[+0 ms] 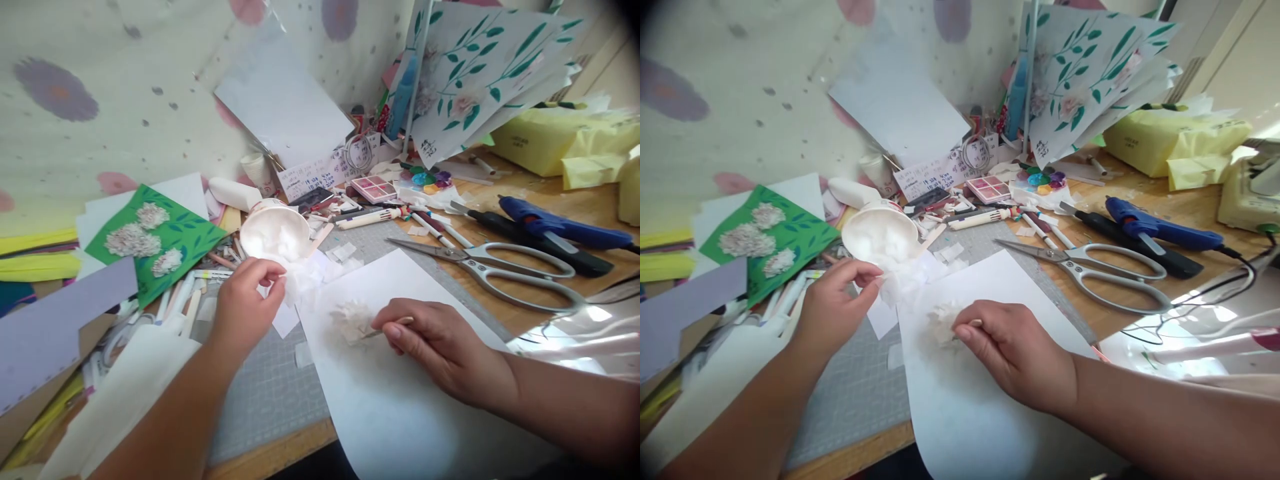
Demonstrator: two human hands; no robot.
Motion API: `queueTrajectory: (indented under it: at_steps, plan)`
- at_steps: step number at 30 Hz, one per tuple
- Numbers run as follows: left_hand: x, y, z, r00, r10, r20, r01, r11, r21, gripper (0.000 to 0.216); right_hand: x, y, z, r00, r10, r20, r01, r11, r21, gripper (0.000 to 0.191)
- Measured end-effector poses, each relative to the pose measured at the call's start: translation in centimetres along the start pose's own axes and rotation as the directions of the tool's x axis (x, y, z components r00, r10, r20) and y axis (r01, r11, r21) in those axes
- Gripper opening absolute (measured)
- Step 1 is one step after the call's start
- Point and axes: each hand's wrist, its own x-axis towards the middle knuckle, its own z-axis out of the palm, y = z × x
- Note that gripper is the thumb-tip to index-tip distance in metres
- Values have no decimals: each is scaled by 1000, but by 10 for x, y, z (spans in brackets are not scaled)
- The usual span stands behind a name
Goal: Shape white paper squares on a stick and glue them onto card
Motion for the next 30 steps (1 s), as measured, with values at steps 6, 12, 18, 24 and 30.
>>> queueTrajectory:
  at_steps: [6,12,18,24,30]
  plan:
    - [8,-15,-6,986,-30,163,15,996,93,17,0,1,1,1000,-13,-18,13,1000,-8,15]
    - [8,-13,4,982,-69,177,57,996,74,24,0,1,1,1000,-20,-21,20,1000,-18,14]
    - [9,-14,2,984,-85,158,87,996,-8,10,0,0,1,1000,-14,-21,14,1000,-20,15]
    - [10,-16,8,989,-77,123,87,992,-85,15,-1,-1,0,1000,5,-4,-5,1000,-18,15]
    - [4,-6,10,996,-84,-16,75,947,-313,4,-1,0,-1,1000,21,6,-21,1000,-23,15]
